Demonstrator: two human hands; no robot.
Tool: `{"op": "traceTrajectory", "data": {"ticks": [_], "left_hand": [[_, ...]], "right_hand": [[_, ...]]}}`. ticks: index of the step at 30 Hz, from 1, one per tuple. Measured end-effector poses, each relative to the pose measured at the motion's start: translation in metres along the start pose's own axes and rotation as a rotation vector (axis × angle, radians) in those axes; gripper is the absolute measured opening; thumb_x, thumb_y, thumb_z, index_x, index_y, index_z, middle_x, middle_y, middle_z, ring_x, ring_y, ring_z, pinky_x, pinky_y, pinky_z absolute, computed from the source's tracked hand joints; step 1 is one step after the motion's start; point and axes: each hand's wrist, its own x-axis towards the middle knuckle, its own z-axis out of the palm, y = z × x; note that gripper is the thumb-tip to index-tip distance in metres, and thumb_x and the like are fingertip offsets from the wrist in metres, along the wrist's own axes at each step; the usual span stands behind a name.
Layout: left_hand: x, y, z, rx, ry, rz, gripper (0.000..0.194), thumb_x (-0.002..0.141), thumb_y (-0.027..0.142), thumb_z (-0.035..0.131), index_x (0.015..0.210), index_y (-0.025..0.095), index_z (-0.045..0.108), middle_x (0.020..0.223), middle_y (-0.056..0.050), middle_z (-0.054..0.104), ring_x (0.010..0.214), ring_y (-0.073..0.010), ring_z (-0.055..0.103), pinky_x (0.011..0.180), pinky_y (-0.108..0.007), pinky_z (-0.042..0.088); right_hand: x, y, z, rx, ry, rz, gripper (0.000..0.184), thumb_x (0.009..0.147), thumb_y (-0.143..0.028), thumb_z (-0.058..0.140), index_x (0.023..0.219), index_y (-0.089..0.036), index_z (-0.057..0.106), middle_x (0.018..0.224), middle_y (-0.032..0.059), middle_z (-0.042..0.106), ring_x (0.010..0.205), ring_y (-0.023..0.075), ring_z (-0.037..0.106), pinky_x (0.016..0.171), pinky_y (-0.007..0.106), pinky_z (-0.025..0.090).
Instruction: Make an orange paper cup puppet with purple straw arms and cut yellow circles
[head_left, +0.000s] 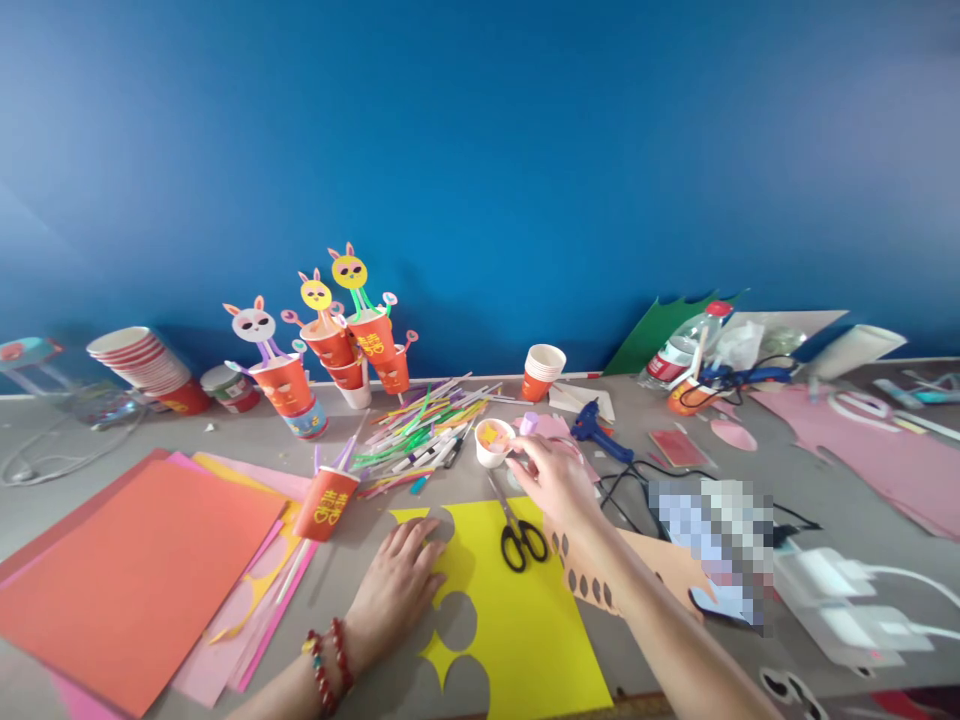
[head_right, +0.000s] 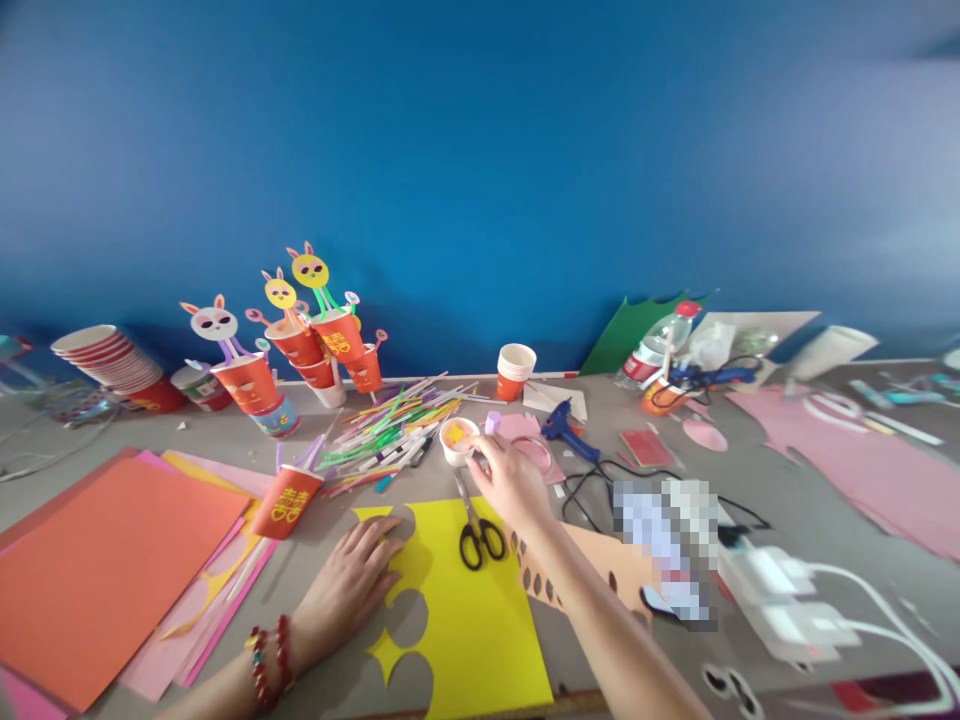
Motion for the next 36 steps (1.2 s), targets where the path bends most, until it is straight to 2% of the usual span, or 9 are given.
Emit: {"op": "traceTrajectory", "data": {"ticks": [3, 7, 12, 15, 17, 22, 27, 33, 36], "left_hand": [[-0.001, -0.001, -0.001, -0.011, -0.004, 0.006, 0.026, 0.088, 0.020, 0.057, 0.114, 0.023, 0.058, 0.135, -0.010, 0.058, 0.125, -0.0302, 0.054, 0.102, -0.050, 0.049], [-0.002, -0.001, -0.004, -0.078, -0.003, 0.016, 0.024, 0.090, 0.021, 0.056, 0.114, 0.022, 0.058, 0.135, -0.011, 0.058, 0.124, -0.0303, 0.055, 0.103, -0.051, 0.049], [0.001, -0.010, -0.019, -0.248, 0.097, -0.039, 0.033, 0.092, 0.020, 0.054, 0.125, 0.021, 0.051, 0.136, -0.014, 0.056, 0.128, -0.0273, 0.052, 0.105, -0.046, 0.048], [0.005, -0.018, -0.032, -0.297, 0.198, -0.125, 0.039, 0.093, 0.022, 0.054, 0.132, 0.022, 0.045, 0.139, -0.014, 0.053, 0.132, -0.0278, 0.049, 0.108, -0.048, 0.046], [0.008, -0.021, -0.040, -0.326, 0.217, -0.151, 0.045, 0.093, 0.024, 0.055, 0.136, 0.023, 0.042, 0.141, -0.014, 0.052, 0.134, -0.0285, 0.047, 0.110, -0.049, 0.044], [0.013, -0.020, -0.048, -0.414, 0.102, -0.115, 0.065, 0.088, 0.029, 0.065, 0.144, 0.024, 0.033, 0.143, -0.016, 0.050, 0.137, -0.0324, 0.045, 0.112, -0.054, 0.041], [0.015, -0.016, -0.037, -0.503, -0.033, -0.043, 0.076, 0.085, 0.034, 0.069, 0.147, 0.025, 0.026, 0.148, -0.016, 0.047, 0.137, -0.0325, 0.046, 0.111, -0.052, 0.043], [0.010, -0.020, -0.026, -0.524, -0.011, -0.045, 0.091, 0.084, 0.025, 0.068, 0.154, 0.026, 0.009, 0.149, -0.017, 0.046, 0.134, -0.0304, 0.050, 0.106, -0.050, 0.047], [0.005, -0.015, -0.029, -0.410, -0.002, -0.021, 0.079, 0.087, 0.022, 0.062, 0.153, 0.024, 0.019, 0.142, -0.015, 0.053, 0.130, -0.0298, 0.052, 0.106, -0.050, 0.046]], "right_hand": [[0.007, -0.007, 0.010, -0.020, -0.047, -0.047, 0.021, 0.094, -0.020, 0.052, 0.111, -0.022, 0.063, 0.118, 0.0091, 0.070, 0.088, 0.0219, 0.070, 0.066, 0.026, 0.049], [0.013, -0.010, 0.018, -0.023, -0.115, -0.104, 0.019, 0.094, -0.014, 0.051, 0.102, -0.020, 0.066, 0.108, 0.0101, 0.073, 0.080, 0.0208, 0.070, 0.063, 0.026, 0.050], [0.005, -0.019, 0.002, 0.071, -0.152, -0.218, 0.020, 0.099, -0.019, 0.048, 0.099, -0.022, 0.068, 0.103, 0.0076, 0.073, 0.091, 0.0198, 0.069, 0.080, 0.028, 0.052], [-0.009, -0.030, -0.010, 0.201, -0.161, -0.275, 0.022, 0.101, -0.022, 0.046, 0.104, -0.022, 0.068, 0.106, 0.0084, 0.072, 0.095, 0.0209, 0.068, 0.083, 0.030, 0.052], [-0.018, -0.040, -0.014, 0.254, -0.212, -0.300, 0.024, 0.101, -0.022, 0.045, 0.105, -0.022, 0.069, 0.106, 0.0085, 0.072, 0.096, 0.0212, 0.068, 0.082, 0.030, 0.052], [-0.035, -0.063, -0.010, 0.299, -0.316, -0.369, 0.023, 0.098, -0.016, 0.047, 0.102, -0.022, 0.069, 0.099, 0.0074, 0.074, 0.097, 0.0221, 0.068, 0.082, 0.031, 0.053], [-0.042, -0.075, -0.001, 0.288, -0.359, -0.408, 0.018, 0.093, -0.012, 0.053, 0.098, -0.021, 0.069, 0.095, 0.0061, 0.073, 0.090, 0.0207, 0.067, 0.077, 0.029, 0.052], [-0.044, -0.068, -0.002, 0.284, -0.314, -0.384, 0.019, 0.095, -0.012, 0.052, 0.103, -0.021, 0.068, 0.099, 0.0055, 0.074, 0.096, 0.0218, 0.067, 0.081, 0.031, 0.052], [-0.047, -0.059, -0.004, 0.268, -0.261, -0.344, 0.019, 0.098, -0.016, 0.049, 0.102, -0.021, 0.067, 0.097, 0.0068, 0.073, 0.094, 0.0223, 0.068, 0.081, 0.033, 0.052]]}}
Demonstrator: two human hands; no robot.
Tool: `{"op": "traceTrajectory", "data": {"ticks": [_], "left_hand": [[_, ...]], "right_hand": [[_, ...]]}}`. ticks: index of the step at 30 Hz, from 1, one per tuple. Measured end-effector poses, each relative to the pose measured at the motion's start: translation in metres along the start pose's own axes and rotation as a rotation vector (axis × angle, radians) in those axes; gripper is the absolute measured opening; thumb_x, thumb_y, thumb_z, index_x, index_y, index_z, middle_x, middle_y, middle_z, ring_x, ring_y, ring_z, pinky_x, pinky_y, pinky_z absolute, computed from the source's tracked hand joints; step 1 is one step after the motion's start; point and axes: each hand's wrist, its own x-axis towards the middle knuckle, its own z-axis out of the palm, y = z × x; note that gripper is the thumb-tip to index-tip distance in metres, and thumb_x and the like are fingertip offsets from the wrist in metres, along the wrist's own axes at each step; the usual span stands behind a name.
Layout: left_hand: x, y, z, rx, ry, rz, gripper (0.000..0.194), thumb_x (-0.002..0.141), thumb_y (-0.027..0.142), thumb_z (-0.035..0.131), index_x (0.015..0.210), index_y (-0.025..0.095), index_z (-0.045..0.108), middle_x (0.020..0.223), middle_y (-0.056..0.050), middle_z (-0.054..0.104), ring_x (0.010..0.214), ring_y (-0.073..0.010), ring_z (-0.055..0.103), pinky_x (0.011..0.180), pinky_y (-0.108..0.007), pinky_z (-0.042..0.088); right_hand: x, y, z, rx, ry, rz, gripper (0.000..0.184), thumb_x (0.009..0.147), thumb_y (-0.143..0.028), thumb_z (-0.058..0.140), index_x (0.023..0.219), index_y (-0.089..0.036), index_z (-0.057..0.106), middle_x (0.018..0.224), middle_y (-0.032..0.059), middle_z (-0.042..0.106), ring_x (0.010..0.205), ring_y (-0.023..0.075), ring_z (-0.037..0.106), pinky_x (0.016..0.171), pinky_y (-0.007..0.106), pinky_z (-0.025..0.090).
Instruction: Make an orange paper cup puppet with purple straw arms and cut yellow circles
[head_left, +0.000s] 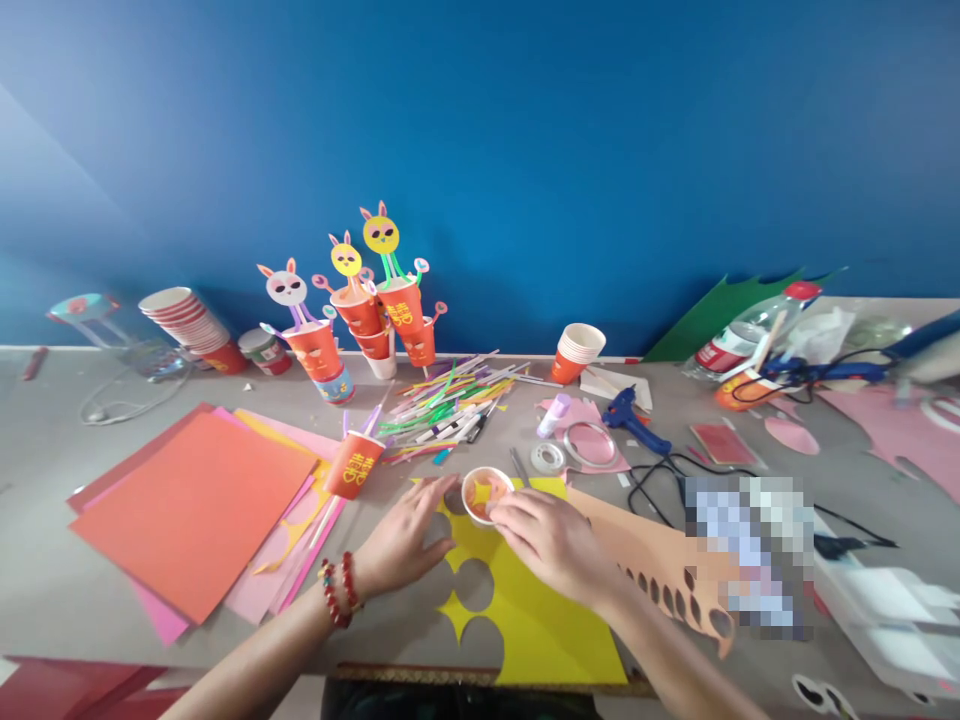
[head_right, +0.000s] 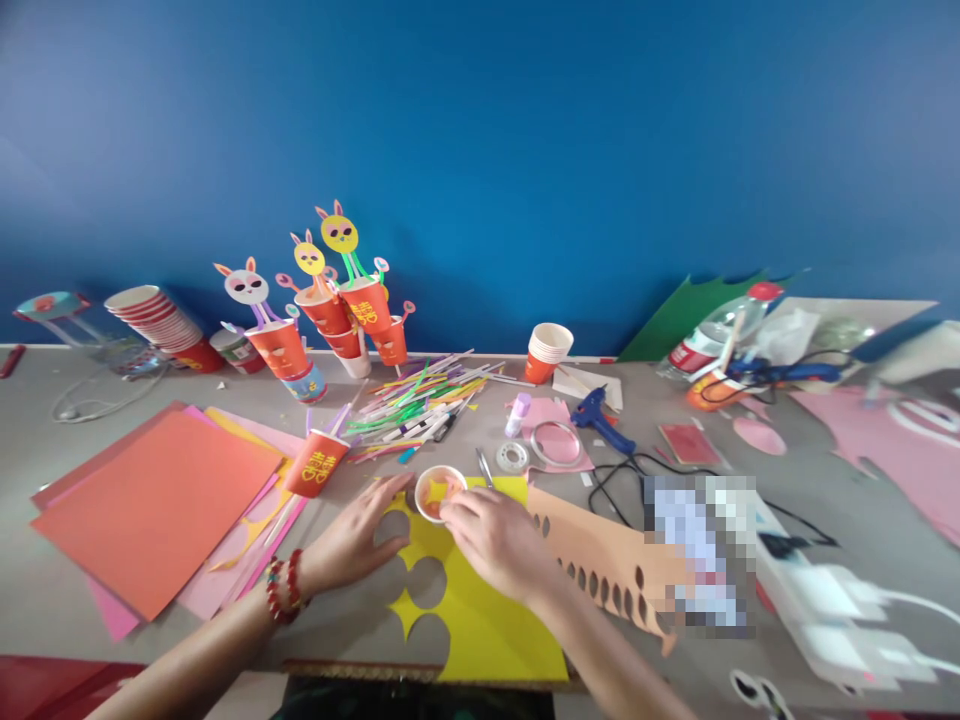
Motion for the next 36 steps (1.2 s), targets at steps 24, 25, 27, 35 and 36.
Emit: {"op": "traceTrajectory", "data": {"ticks": [24, 25, 27, 35, 36], "left_hand": [[-0.002, 0.006, -0.003, -0.146, 0.038, -0.075, 0.060, 0.092, 0.027, 0.059, 0.146, 0.025, 0.032, 0.144, -0.013, 0.052, 0.130, -0.0270, 0.052, 0.107, -0.047, 0.048], [-0.001, 0.005, -0.004, -0.170, 0.019, -0.066, 0.060, 0.092, 0.028, 0.059, 0.145, 0.025, 0.032, 0.144, -0.013, 0.052, 0.130, -0.0270, 0.053, 0.107, -0.046, 0.048], [0.000, 0.005, -0.006, -0.197, -0.017, -0.047, 0.060, 0.091, 0.028, 0.059, 0.145, 0.025, 0.033, 0.143, -0.013, 0.052, 0.130, -0.0271, 0.052, 0.107, -0.046, 0.048], [-0.004, 0.004, -0.006, -0.176, -0.042, -0.006, 0.058, 0.090, 0.020, 0.056, 0.144, 0.022, 0.036, 0.140, -0.015, 0.055, 0.131, -0.0279, 0.052, 0.109, -0.047, 0.046], [-0.005, 0.004, -0.006, -0.172, -0.043, -0.004, 0.058, 0.090, 0.020, 0.055, 0.144, 0.022, 0.036, 0.140, -0.015, 0.055, 0.131, -0.0275, 0.052, 0.109, -0.047, 0.046]], "right_hand": [[-0.007, -0.019, 0.010, 0.046, -0.058, -0.018, 0.019, 0.098, -0.017, 0.050, 0.100, -0.021, 0.068, 0.092, 0.0059, 0.072, 0.089, 0.0217, 0.066, 0.076, 0.030, 0.051], [-0.007, -0.020, 0.010, 0.051, -0.056, -0.014, 0.019, 0.098, -0.017, 0.050, 0.100, -0.021, 0.068, 0.092, 0.0060, 0.072, 0.089, 0.0215, 0.066, 0.076, 0.030, 0.050], [-0.007, -0.020, 0.010, 0.059, -0.049, -0.012, 0.020, 0.098, -0.017, 0.049, 0.100, -0.021, 0.069, 0.092, 0.0064, 0.072, 0.088, 0.0209, 0.066, 0.076, 0.029, 0.050], [-0.006, -0.026, 0.011, 0.000, -0.099, -0.020, 0.015, 0.094, -0.013, 0.055, 0.094, -0.021, 0.068, 0.093, 0.0039, 0.072, 0.089, 0.0210, 0.066, 0.074, 0.028, 0.048], [-0.007, -0.026, 0.011, -0.008, -0.106, -0.020, 0.015, 0.094, -0.013, 0.055, 0.093, -0.021, 0.068, 0.092, 0.0039, 0.072, 0.088, 0.0208, 0.065, 0.073, 0.028, 0.048]]}}
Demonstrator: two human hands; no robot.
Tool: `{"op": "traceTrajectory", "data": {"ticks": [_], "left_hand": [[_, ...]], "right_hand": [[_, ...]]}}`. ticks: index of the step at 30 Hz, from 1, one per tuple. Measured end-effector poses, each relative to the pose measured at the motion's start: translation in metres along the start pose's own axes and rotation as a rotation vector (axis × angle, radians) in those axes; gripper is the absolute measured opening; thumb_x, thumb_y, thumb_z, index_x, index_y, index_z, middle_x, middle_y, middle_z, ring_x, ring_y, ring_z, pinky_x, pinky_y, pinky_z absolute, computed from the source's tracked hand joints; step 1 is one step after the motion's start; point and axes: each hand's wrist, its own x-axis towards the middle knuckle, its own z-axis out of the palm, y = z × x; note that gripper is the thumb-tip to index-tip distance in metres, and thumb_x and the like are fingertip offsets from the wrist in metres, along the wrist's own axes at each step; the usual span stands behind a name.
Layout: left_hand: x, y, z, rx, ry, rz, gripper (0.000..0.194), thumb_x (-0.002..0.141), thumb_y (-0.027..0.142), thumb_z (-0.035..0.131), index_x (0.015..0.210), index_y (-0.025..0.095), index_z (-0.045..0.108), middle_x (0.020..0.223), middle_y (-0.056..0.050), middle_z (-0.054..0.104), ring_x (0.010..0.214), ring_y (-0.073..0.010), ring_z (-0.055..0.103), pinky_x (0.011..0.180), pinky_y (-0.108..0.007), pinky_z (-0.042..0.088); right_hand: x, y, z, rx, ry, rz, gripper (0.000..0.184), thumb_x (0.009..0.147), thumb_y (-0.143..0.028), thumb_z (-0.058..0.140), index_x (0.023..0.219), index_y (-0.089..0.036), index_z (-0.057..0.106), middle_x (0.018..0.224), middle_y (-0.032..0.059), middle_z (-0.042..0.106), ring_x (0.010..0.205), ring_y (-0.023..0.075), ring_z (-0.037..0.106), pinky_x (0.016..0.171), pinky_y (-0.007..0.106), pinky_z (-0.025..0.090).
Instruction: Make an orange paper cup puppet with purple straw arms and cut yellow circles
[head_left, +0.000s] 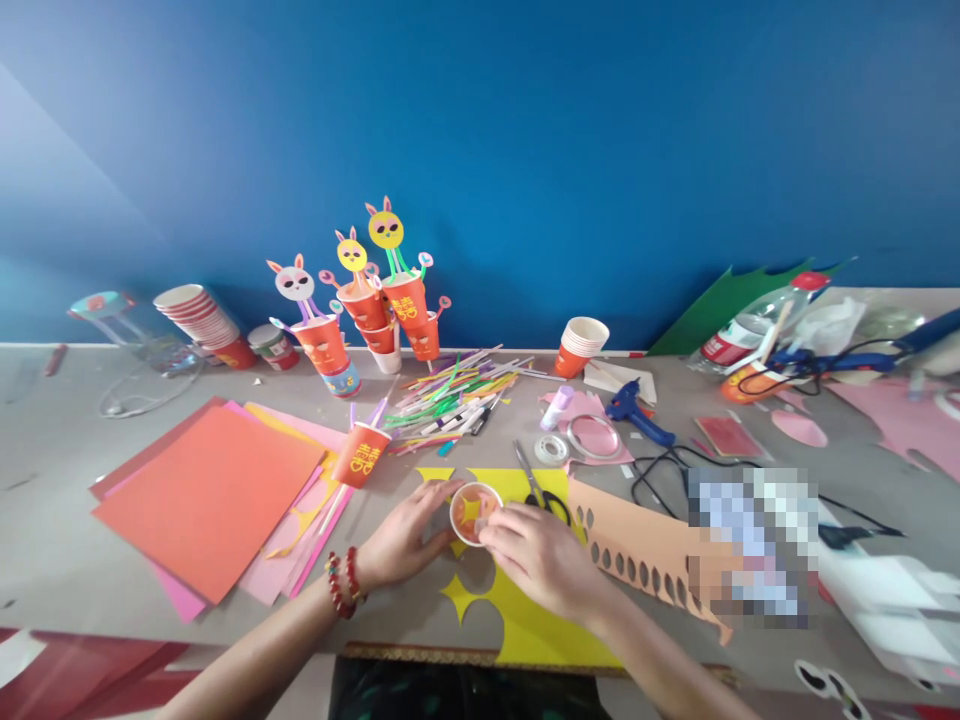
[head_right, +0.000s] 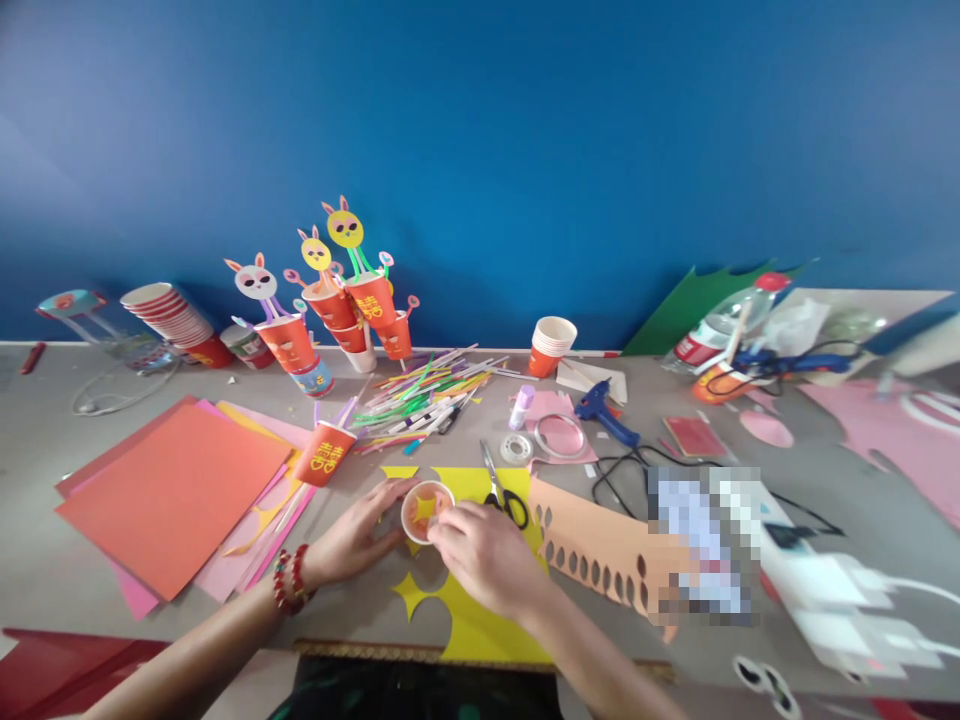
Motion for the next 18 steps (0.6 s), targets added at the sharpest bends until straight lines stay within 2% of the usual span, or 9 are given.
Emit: {"op": "traceTrajectory", "data": {"ticks": [8, 13, 16, 18], "left_hand": [[-0.002, -0.002, -0.001, 0.026, -0.004, 0.003, 0.060, 0.089, 0.015, 0.053, 0.146, 0.022, 0.035, 0.140, -0.014, 0.056, 0.131, -0.0264, 0.052, 0.109, -0.046, 0.046], [-0.004, 0.004, -0.013, -0.015, 0.011, 0.007, 0.064, 0.087, 0.010, 0.048, 0.148, 0.024, 0.033, 0.144, -0.013, 0.051, 0.133, -0.0256, 0.050, 0.109, -0.047, 0.045], [0.000, 0.015, -0.024, -0.008, 0.001, 0.054, 0.068, 0.086, 0.014, 0.052, 0.150, 0.022, 0.029, 0.148, -0.015, 0.047, 0.137, -0.0282, 0.044, 0.112, -0.050, 0.041], [0.005, 0.023, -0.027, 0.049, 0.002, 0.093, 0.070, 0.087, 0.022, 0.057, 0.151, 0.021, 0.028, 0.148, -0.016, 0.047, 0.139, -0.0309, 0.042, 0.113, -0.052, 0.039]], "right_hand": [[0.000, 0.000, 0.001, 0.002, -0.006, 0.024, 0.016, 0.094, -0.013, 0.054, 0.090, -0.021, 0.067, 0.089, 0.0039, 0.071, 0.085, 0.0197, 0.065, 0.072, 0.027, 0.048], [0.001, 0.002, 0.002, 0.022, -0.039, 0.039, 0.016, 0.093, -0.011, 0.055, 0.088, -0.021, 0.066, 0.090, 0.0037, 0.070, 0.087, 0.0196, 0.065, 0.073, 0.027, 0.048], [0.000, 0.004, 0.002, 0.036, -0.050, 0.037, 0.015, 0.091, -0.010, 0.057, 0.094, -0.021, 0.067, 0.094, 0.0043, 0.071, 0.090, 0.0206, 0.065, 0.076, 0.028, 0.049], [0.000, 0.005, 0.002, 0.057, -0.052, 0.030, 0.016, 0.091, -0.011, 0.058, 0.100, -0.022, 0.067, 0.096, 0.0048, 0.070, 0.092, 0.0208, 0.065, 0.077, 0.028, 0.049]]}}
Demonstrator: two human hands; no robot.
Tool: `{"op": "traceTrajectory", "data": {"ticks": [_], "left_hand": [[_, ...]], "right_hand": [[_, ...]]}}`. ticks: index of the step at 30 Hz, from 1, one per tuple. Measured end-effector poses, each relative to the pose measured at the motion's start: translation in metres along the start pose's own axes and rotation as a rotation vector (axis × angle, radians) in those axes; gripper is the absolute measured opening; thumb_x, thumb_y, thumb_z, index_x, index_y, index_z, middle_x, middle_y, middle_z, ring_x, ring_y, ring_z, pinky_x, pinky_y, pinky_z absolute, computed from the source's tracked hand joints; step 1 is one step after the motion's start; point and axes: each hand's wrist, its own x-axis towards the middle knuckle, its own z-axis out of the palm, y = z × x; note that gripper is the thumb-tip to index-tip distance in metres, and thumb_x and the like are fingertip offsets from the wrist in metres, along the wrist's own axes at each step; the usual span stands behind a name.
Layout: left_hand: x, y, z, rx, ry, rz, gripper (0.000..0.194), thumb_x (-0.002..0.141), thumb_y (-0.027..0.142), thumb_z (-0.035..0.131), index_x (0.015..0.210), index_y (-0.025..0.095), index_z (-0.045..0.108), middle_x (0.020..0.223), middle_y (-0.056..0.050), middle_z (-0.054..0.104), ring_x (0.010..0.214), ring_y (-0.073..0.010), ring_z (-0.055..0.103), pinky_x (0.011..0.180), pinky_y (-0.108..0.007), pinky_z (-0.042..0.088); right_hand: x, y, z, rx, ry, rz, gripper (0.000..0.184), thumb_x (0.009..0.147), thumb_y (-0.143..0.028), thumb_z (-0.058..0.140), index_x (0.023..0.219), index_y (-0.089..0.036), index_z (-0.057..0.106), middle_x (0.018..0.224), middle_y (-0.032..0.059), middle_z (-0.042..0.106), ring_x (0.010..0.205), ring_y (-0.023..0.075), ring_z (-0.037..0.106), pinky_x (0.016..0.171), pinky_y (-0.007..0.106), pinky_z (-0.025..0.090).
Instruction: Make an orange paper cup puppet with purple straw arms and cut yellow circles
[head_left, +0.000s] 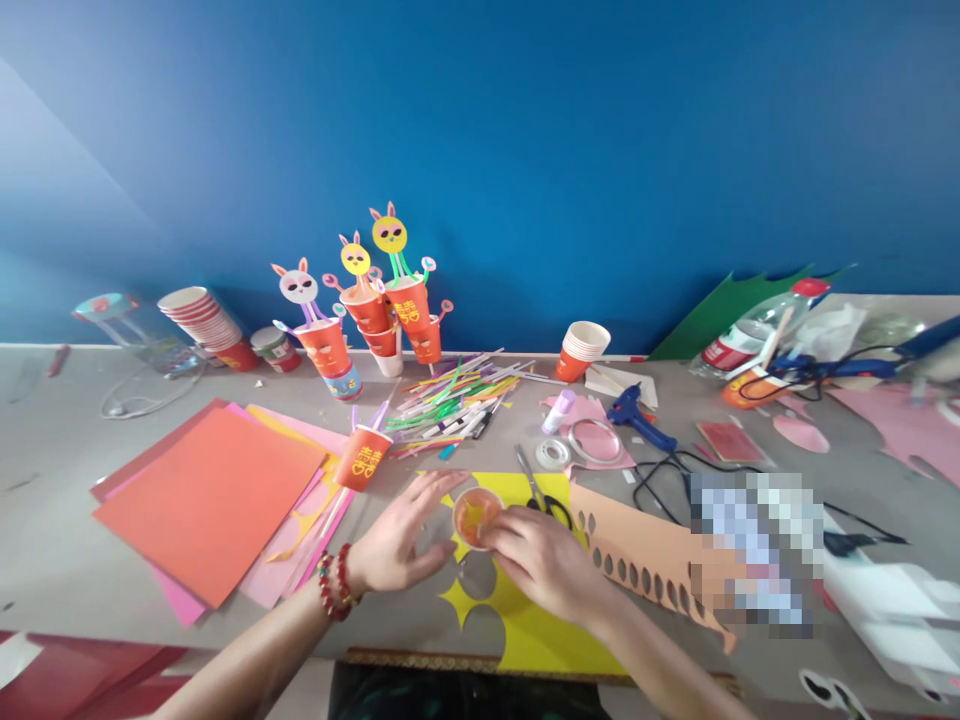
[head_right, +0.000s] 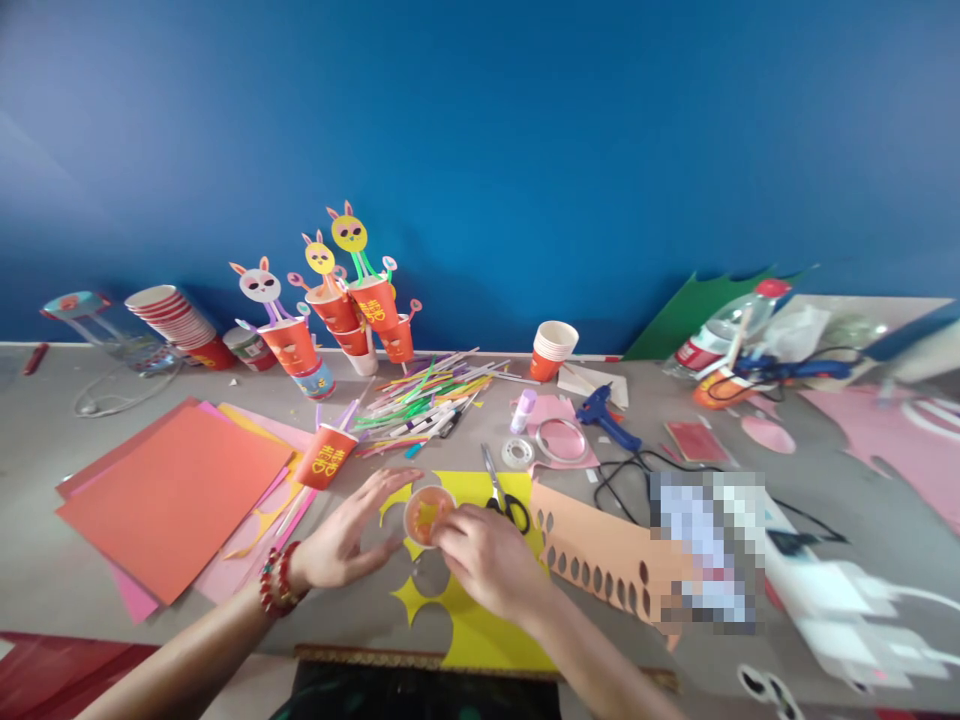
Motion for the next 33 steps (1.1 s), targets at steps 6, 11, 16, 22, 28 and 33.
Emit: {"op": "traceTrajectory", "data": {"ticks": [6, 11, 16, 22, 28, 33], "left_hand": [[0.015, 0.008, 0.011, 0.191, -0.013, 0.074, 0.072, 0.087, 0.042, 0.064, 0.148, 0.022, 0.031, 0.138, -0.016, 0.057, 0.129, -0.0315, 0.052, 0.107, -0.051, 0.044], [0.014, 0.007, 0.019, 0.188, 0.013, 0.065, 0.060, 0.090, 0.036, 0.061, 0.144, 0.022, 0.038, 0.137, -0.016, 0.058, 0.126, -0.0299, 0.055, 0.104, -0.047, 0.047], [0.015, 0.010, 0.019, 0.099, 0.012, 0.017, 0.055, 0.089, 0.035, 0.063, 0.140, 0.022, 0.043, 0.135, -0.014, 0.059, 0.127, -0.0275, 0.054, 0.106, -0.044, 0.046], [0.015, 0.012, 0.019, 0.055, 0.038, 0.006, 0.053, 0.089, 0.034, 0.062, 0.138, 0.024, 0.044, 0.132, -0.012, 0.060, 0.126, -0.0269, 0.052, 0.108, -0.046, 0.042], [0.013, 0.011, 0.020, 0.062, 0.043, -0.027, 0.052, 0.088, 0.040, 0.064, 0.135, 0.024, 0.046, 0.132, -0.012, 0.059, 0.126, -0.0291, 0.049, 0.109, -0.050, 0.037], [0.014, 0.014, 0.020, 0.054, 0.041, -0.021, 0.046, 0.089, 0.036, 0.062, 0.131, 0.024, 0.047, 0.132, -0.011, 0.059, 0.127, -0.0272, 0.049, 0.114, -0.050, 0.031]], "right_hand": [[0.001, -0.001, -0.002, -0.001, -0.022, 0.009, 0.012, 0.093, -0.013, 0.057, 0.096, -0.021, 0.066, 0.093, 0.0053, 0.069, 0.087, 0.0206, 0.064, 0.074, 0.028, 0.048], [0.001, 0.000, 0.000, -0.013, -0.015, -0.002, 0.014, 0.093, -0.013, 0.057, 0.100, -0.021, 0.066, 0.096, 0.0057, 0.070, 0.090, 0.0206, 0.064, 0.077, 0.029, 0.050], [-0.002, 0.000, 0.003, 0.003, 0.019, -0.008, 0.018, 0.092, -0.013, 0.058, 0.106, -0.022, 0.066, 0.099, 0.0060, 0.072, 0.095, 0.0221, 0.066, 0.083, 0.032, 0.052], [-0.008, 0.003, -0.006, 0.071, 0.146, -0.021, 0.018, 0.095, -0.024, 0.056, 0.109, -0.023, 0.066, 0.117, 0.0101, 0.069, 0.100, 0.0221, 0.069, 0.083, 0.031, 0.055], [-0.016, 0.048, -0.023, 0.021, 0.344, 0.219, 0.018, 0.098, -0.024, 0.050, 0.094, -0.022, 0.067, 0.092, 0.0072, 0.073, 0.079, 0.0206, 0.070, 0.071, 0.029, 0.054], [-0.005, 0.063, -0.019, 0.137, 0.255, 0.286, 0.020, 0.100, -0.025, 0.048, 0.107, -0.022, 0.066, 0.098, 0.0062, 0.074, 0.084, 0.0201, 0.070, 0.072, 0.027, 0.054]]}}
